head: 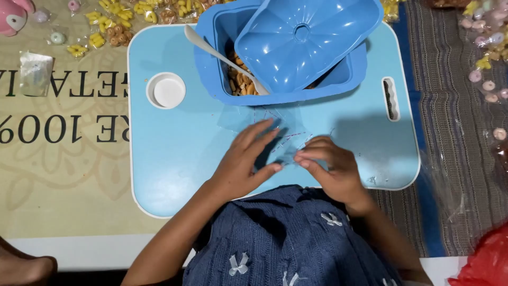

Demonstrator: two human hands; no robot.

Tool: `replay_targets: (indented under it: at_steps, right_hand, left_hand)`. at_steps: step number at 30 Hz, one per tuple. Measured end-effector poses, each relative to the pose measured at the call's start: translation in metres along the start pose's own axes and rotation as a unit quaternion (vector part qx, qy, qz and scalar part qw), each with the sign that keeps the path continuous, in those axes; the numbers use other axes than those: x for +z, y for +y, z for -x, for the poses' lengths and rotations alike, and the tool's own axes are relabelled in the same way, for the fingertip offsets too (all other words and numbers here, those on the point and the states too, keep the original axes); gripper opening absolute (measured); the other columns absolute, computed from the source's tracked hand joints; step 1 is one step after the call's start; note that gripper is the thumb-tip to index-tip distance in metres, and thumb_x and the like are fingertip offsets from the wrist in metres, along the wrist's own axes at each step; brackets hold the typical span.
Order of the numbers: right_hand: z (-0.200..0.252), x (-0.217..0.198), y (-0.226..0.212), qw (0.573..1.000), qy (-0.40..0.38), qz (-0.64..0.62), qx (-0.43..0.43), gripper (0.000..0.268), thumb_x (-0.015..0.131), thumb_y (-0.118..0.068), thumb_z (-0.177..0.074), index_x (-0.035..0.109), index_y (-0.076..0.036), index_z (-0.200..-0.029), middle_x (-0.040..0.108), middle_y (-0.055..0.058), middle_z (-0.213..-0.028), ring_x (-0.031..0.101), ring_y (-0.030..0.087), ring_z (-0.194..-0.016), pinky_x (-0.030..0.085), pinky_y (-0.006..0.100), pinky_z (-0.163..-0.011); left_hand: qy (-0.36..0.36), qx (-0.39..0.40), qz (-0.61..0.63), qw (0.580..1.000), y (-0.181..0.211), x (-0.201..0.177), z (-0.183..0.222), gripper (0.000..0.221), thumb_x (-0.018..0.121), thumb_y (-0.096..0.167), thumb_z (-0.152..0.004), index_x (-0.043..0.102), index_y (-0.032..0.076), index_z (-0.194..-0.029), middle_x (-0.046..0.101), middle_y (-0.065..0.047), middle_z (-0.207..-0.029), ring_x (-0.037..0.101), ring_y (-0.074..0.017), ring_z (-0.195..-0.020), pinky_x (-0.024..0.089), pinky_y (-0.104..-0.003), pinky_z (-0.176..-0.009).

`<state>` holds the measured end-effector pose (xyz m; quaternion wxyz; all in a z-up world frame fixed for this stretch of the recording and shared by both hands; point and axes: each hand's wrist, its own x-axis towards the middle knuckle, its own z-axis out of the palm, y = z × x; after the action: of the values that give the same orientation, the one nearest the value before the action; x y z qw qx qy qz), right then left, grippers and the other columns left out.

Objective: A person is manually picking up small ring-shaped snacks and placing them into small plastic bags for packaging.

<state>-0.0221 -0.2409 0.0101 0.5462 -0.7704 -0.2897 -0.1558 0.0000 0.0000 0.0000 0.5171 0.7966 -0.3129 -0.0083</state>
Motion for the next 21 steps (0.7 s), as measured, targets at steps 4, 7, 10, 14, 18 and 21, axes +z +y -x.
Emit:
replay_targets:
  at_steps: [4,7,10,14,18,21]
  right_hand:
    - [-0.041,-0.005,-0.017,0.996,0.005,-0.084,0.011,0.018,0.069,0.009,-0.092,0.070,0.010,-0.110,0.074,0.016,-0.092,0.073,0.033,-0.088,0.056,0.049,-0.090]
    - [-0.066,-0.007,-0.026,0.999,0.019,-0.050,0.005,0.023,0.074,0.011,-0.089,0.068,0.010,-0.111,0.074,0.018,-0.100,0.075,0.034,-0.097,0.057,0.045,-0.096]
    - [-0.091,-0.019,-0.017,0.998,-0.008,0.055,-0.029,0.022,0.078,0.004,-0.089,0.072,0.001,-0.111,0.077,0.007,-0.096,0.076,0.025,-0.090,0.056,0.038,-0.087]
    - [-0.144,-0.079,0.026,0.953,0.066,0.289,-0.071,0.037,0.073,-0.019,-0.106,0.058,0.003,-0.133,0.064,0.023,-0.126,0.061,0.041,-0.116,0.048,0.049,-0.099]
    - [-0.184,-0.115,0.087,0.876,0.010,0.481,0.035,0.044,0.085,-0.016,-0.100,0.059,0.004,-0.129,0.067,0.028,-0.118,0.060,0.051,-0.105,0.042,0.058,-0.080]
    - [-0.190,-0.113,0.114,0.843,0.013,0.536,-0.039,0.015,0.079,-0.005,-0.109,0.069,0.005,-0.114,0.065,0.028,-0.111,0.058,0.046,-0.098,0.042,0.054,-0.079]
  left_hand:
    - [-0.051,0.026,0.237,0.970,0.008,-0.004,-0.020,0.096,0.084,0.047,-0.084,0.040,0.007,-0.159,0.045,-0.017,-0.160,0.040,-0.0416,-0.150,0.027,-0.060,-0.126]
    - [-0.018,0.053,0.216,0.975,0.019,-0.013,-0.042,0.102,0.093,0.039,-0.075,0.044,0.005,-0.157,0.054,-0.012,-0.153,0.052,-0.0338,-0.144,0.038,-0.053,-0.123]
    - [0.079,0.031,0.191,0.978,0.025,-0.019,-0.055,0.025,0.061,0.008,-0.103,0.072,0.006,-0.126,0.079,-0.009,-0.110,0.077,-0.0260,-0.104,0.061,-0.042,-0.094]
    - [0.066,0.004,0.127,0.990,0.018,-0.031,-0.063,0.029,0.052,0.022,-0.108,0.073,0.012,-0.125,0.079,-0.007,-0.113,0.077,-0.0211,-0.102,0.061,-0.034,-0.085]
    - [0.017,0.067,0.071,0.995,0.004,-0.026,-0.062,0.026,0.055,0.024,-0.107,0.075,0.007,-0.111,0.078,-0.010,-0.116,0.076,-0.0264,-0.111,0.061,-0.038,-0.093]
    - [-0.006,0.093,0.039,0.995,-0.014,-0.017,-0.066,0.030,0.052,0.026,-0.108,0.076,0.009,-0.103,0.079,-0.007,-0.110,0.073,-0.0269,-0.119,0.061,-0.040,-0.083]
